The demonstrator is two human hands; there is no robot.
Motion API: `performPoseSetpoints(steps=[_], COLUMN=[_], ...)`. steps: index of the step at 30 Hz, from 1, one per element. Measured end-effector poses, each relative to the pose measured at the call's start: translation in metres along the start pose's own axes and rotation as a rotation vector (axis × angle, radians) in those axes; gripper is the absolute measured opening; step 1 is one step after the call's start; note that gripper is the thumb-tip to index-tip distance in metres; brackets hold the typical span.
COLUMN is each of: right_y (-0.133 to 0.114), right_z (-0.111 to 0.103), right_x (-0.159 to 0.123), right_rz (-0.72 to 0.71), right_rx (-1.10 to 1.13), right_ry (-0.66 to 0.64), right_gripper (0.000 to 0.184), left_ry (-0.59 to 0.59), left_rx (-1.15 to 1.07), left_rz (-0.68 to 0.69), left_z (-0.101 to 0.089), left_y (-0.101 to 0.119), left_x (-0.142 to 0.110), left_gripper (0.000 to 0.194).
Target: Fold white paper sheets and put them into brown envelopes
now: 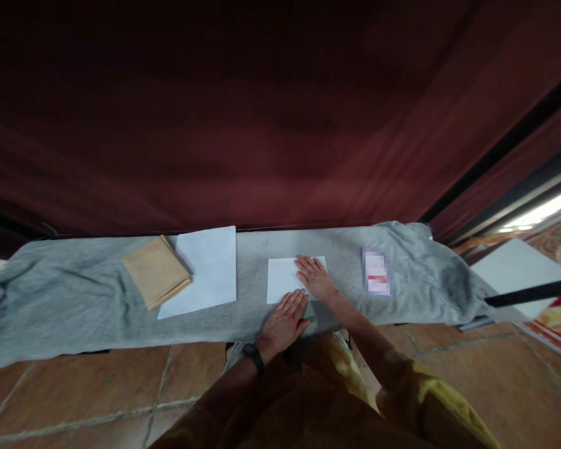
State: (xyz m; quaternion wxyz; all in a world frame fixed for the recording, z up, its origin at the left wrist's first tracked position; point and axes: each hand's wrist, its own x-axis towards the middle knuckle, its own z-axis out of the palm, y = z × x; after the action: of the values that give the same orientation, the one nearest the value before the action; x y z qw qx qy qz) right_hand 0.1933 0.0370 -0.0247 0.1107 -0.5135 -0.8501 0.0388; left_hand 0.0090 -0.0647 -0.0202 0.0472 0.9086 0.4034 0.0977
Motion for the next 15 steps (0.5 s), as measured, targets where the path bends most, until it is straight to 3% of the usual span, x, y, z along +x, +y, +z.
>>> performPoseSetpoints(steps=[4,8,15], right_y=[-0.003,-0.007,-0.015], right_z=[-0.004,-0.006,-0.007], right_x=[-0.042,-0.078,-0.094], right_rz=[-0.030,0.044,0.108], right_rx=[-0.005,-0.009,-0.008], right_ry=[0.018,0.019,0.074], right_gripper=[0.049,0.049,0.049], left_ry=[0.016,0.056,0.076], left_rx=[-0.013,-0.034,-0.029], left_rz=[0.001,-0.051,-0.134], left_z=[-0.001,0.004,0.017], left_y=[0.001,0.003,-0.007], left_x=[0.000,0.005,0.052], left_gripper=[0.059,0.051,0.056])
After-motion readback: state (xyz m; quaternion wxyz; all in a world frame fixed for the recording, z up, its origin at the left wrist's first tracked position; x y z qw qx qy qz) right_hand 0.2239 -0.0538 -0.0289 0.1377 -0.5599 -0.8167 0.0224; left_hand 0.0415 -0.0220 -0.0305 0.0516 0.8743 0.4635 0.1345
